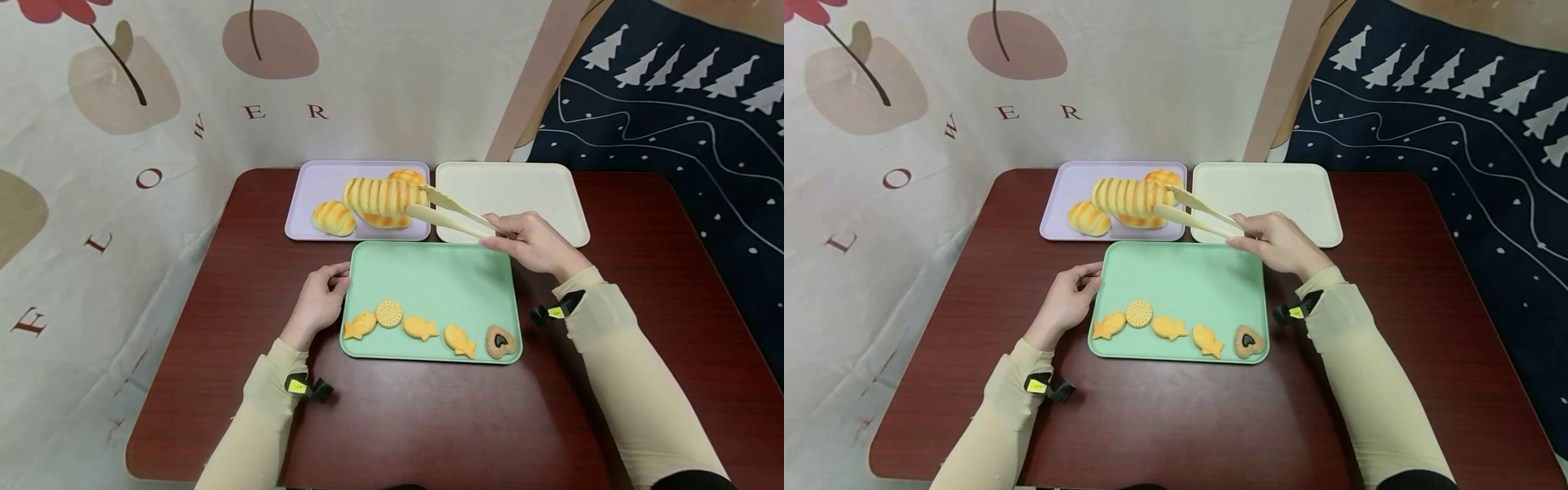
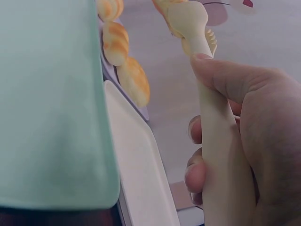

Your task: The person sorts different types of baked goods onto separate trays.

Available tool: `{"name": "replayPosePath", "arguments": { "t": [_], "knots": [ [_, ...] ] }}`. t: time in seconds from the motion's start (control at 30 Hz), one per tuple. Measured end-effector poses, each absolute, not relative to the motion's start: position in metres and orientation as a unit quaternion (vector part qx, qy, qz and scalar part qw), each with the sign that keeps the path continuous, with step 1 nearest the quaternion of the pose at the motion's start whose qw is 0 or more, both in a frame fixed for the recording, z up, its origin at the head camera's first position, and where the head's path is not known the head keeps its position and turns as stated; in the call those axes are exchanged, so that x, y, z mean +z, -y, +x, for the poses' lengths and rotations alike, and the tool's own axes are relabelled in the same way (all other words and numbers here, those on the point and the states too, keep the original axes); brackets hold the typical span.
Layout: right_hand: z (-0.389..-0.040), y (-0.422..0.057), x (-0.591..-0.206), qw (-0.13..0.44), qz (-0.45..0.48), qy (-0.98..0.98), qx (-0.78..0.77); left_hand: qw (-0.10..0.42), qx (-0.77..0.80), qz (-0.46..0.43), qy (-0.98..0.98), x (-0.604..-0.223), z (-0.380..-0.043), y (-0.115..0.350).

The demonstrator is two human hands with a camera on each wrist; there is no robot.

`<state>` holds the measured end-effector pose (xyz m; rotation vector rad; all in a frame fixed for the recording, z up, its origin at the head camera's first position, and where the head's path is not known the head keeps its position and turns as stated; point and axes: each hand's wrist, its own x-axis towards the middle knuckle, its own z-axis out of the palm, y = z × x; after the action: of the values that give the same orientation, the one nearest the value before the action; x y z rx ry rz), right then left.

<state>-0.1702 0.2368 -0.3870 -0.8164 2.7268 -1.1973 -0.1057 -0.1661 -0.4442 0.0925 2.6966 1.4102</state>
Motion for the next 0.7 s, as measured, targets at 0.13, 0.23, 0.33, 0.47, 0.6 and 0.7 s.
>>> {"name": "replayPosePath", "arguments": {
  "t": [0.13, 0.23, 0.33, 0.47, 0.6, 0.7],
  "knots": [
    [-0.177, -0.23, -0.386, 0.033, -0.255, -0.885, -0.389, 0.049, 0.465, 0.031, -0.883, -0.444, -0.105, 0.166],
    [-0.181, -0.225, -0.385, 0.039, -0.247, -0.886, -0.39, 0.052, 0.467, 0.029, -0.882, -0.443, -0.105, 0.166],
    [-0.185, -0.22, -0.384, 0.045, -0.237, -0.888, -0.391, 0.055, 0.468, 0.029, -0.882, -0.443, -0.104, 0.166],
    [-0.191, -0.214, -0.383, 0.048, -0.229, -0.889, -0.393, 0.051, 0.466, 0.033, -0.883, -0.444, -0.105, 0.166],
    [-0.198, -0.208, -0.385, 0.056, -0.225, -0.887, -0.4, 0.046, 0.462, 0.038, -0.885, -0.445, -0.106, 0.166],
    [-0.202, -0.204, -0.387, 0.066, -0.219, -0.886, -0.403, 0.044, 0.461, 0.038, -0.885, -0.445, -0.106, 0.167]
  ]
}}
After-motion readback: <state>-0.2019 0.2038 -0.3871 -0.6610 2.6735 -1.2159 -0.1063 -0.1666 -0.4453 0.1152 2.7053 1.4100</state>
